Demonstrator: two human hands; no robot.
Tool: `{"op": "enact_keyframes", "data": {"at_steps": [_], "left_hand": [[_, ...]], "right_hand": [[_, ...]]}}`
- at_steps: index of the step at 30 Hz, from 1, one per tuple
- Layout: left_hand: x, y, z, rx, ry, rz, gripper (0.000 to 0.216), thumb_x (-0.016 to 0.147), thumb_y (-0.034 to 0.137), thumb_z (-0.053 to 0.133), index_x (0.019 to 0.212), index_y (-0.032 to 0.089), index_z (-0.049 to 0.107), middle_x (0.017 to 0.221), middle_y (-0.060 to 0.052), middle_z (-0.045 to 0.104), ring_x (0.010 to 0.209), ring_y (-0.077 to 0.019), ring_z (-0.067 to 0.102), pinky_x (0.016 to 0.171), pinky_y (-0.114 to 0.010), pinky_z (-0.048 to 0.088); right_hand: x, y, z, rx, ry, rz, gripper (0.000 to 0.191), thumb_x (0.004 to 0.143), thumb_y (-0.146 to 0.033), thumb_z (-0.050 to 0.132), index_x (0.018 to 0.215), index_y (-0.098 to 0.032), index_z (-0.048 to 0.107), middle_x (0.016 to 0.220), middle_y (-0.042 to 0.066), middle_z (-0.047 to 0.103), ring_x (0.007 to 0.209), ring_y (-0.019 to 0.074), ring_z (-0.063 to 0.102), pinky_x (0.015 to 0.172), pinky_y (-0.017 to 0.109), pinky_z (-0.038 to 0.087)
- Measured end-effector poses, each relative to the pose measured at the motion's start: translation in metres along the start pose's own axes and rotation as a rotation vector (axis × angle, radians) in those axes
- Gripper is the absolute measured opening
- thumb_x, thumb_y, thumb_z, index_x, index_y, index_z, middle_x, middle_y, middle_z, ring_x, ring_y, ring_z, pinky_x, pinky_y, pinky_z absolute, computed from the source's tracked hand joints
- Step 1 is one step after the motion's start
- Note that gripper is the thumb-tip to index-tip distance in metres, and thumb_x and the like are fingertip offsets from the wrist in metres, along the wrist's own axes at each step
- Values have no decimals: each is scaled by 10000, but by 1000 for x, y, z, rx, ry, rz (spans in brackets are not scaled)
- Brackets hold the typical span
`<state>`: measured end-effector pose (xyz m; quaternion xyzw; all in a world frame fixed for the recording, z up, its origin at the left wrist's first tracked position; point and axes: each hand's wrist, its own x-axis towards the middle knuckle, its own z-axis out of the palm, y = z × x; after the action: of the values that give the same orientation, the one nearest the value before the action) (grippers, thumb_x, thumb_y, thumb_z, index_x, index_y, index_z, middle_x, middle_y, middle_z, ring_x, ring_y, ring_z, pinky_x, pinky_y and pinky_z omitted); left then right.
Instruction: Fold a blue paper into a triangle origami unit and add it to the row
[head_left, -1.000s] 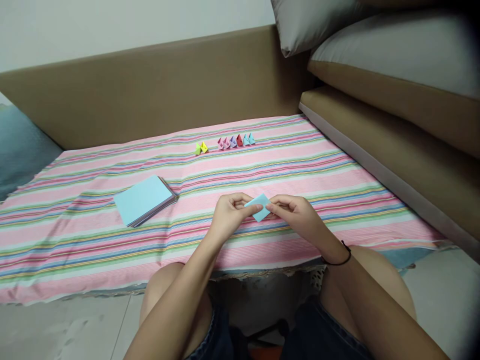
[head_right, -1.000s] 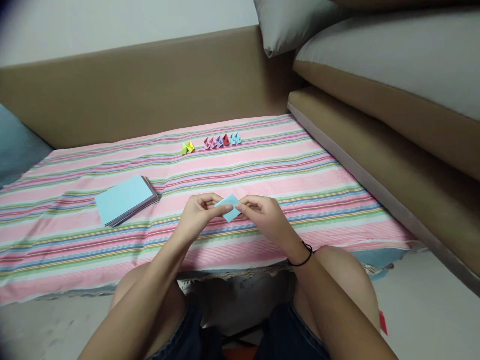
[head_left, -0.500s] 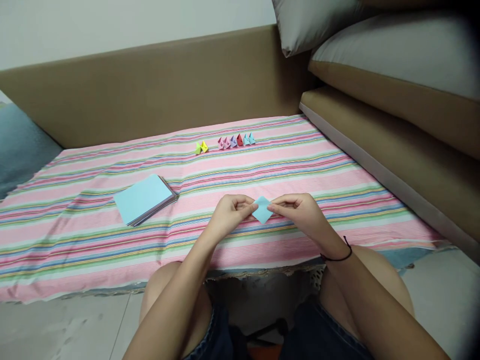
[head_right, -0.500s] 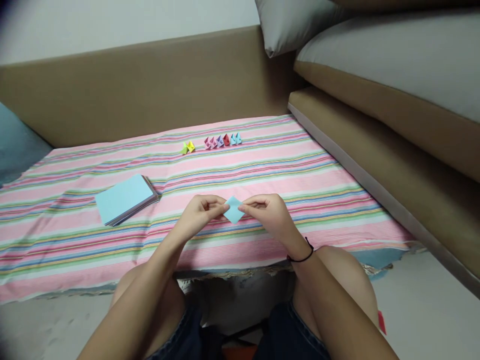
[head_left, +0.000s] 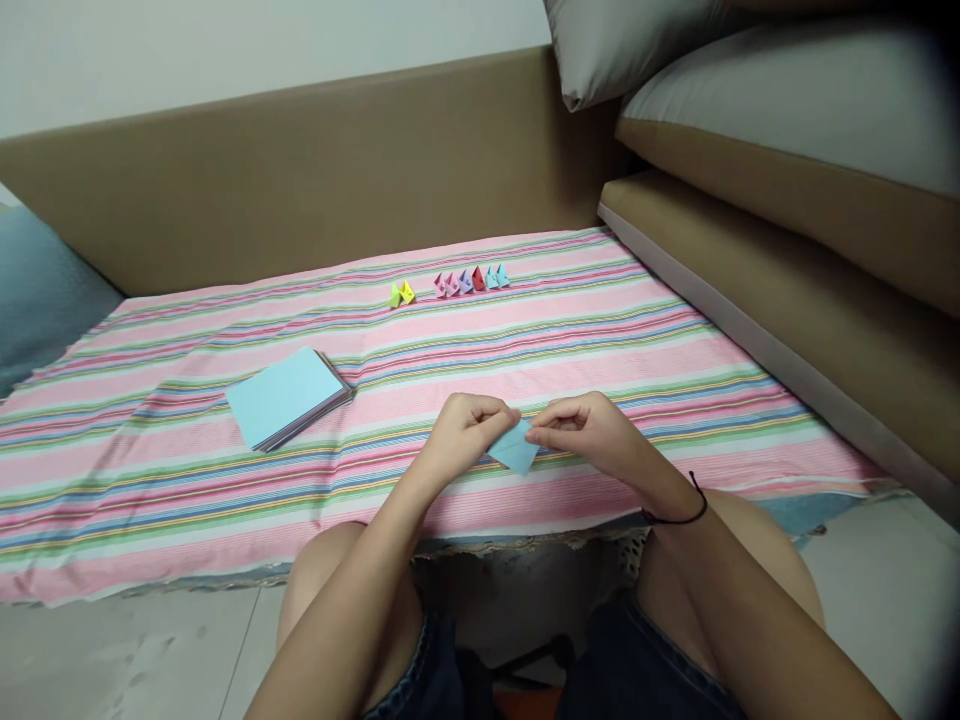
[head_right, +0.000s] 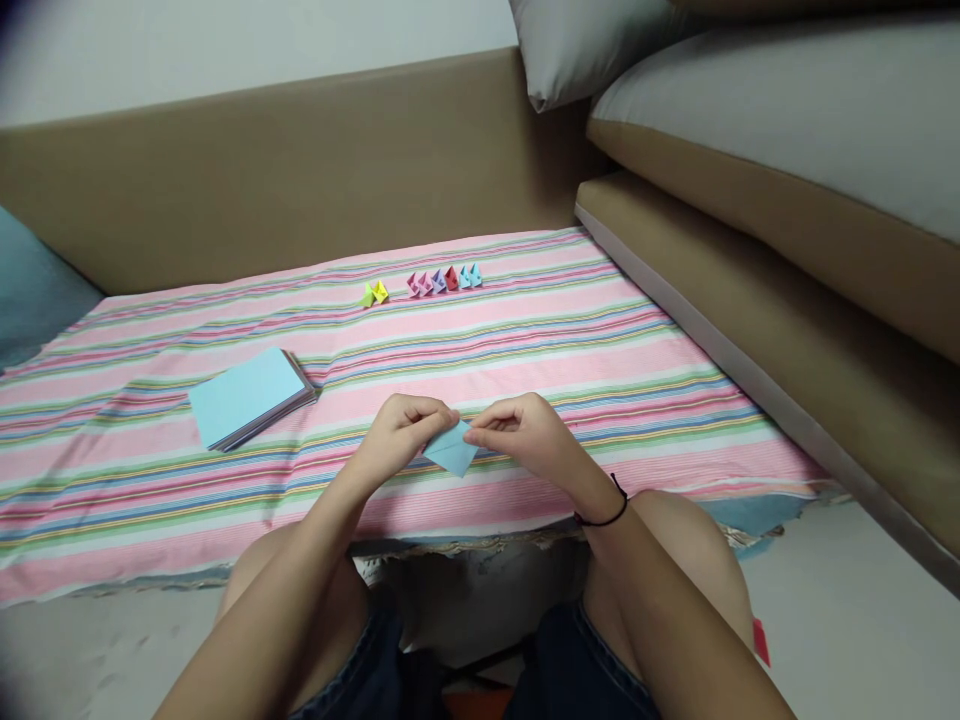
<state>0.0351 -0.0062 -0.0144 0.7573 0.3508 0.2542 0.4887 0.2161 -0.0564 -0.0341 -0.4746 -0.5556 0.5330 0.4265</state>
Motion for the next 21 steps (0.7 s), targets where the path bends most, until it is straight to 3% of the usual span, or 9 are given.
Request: {"op": "enact_keyframes", "data": {"at_steps": [6,10,12,17,21], "left_hand": [[0,3,1,-239,-16,-49,412,806,328,551,463,147,411,468,47,341,453,-61,332,450,-216,266],[1,5,0,-383,-67,-131,254,749,371,661,712,123,615,644,-24,637,586,-126,610,561,-223,463],[1,5,-1,-410,-80,-184,272,712,355,709,799,108,637,693,-69,694,646,-163,667,617,-251,512],[-1,5,1,-416,-53,-206,285,730,378,696,749,114,588,673,-80,706,617,-162,678,603,-252,524],[-2,3,3,-306,-138,-193,300,767,431,639,751,145,551,627,-34,674,591,-150,654,573,-242,492]], "right_hand": [[-2,-8,-2,67,-28,53,183,681,-342,740,720,-166,712,677,15,678,639,134,601,592,249,474],[-1,-7,-7,145,75,-25,159,735,-330,694,724,-173,674,695,-4,647,663,119,596,639,247,489],[1,-4,-8,188,137,-42,164,741,-338,688,746,-175,663,723,-4,642,682,124,602,656,259,501],[4,3,-7,219,320,-86,247,660,-321,763,827,-177,652,680,-6,643,647,129,602,653,279,511],[3,3,-7,143,282,-119,334,644,-303,783,914,-179,629,618,-19,633,611,135,607,625,279,502]]}}
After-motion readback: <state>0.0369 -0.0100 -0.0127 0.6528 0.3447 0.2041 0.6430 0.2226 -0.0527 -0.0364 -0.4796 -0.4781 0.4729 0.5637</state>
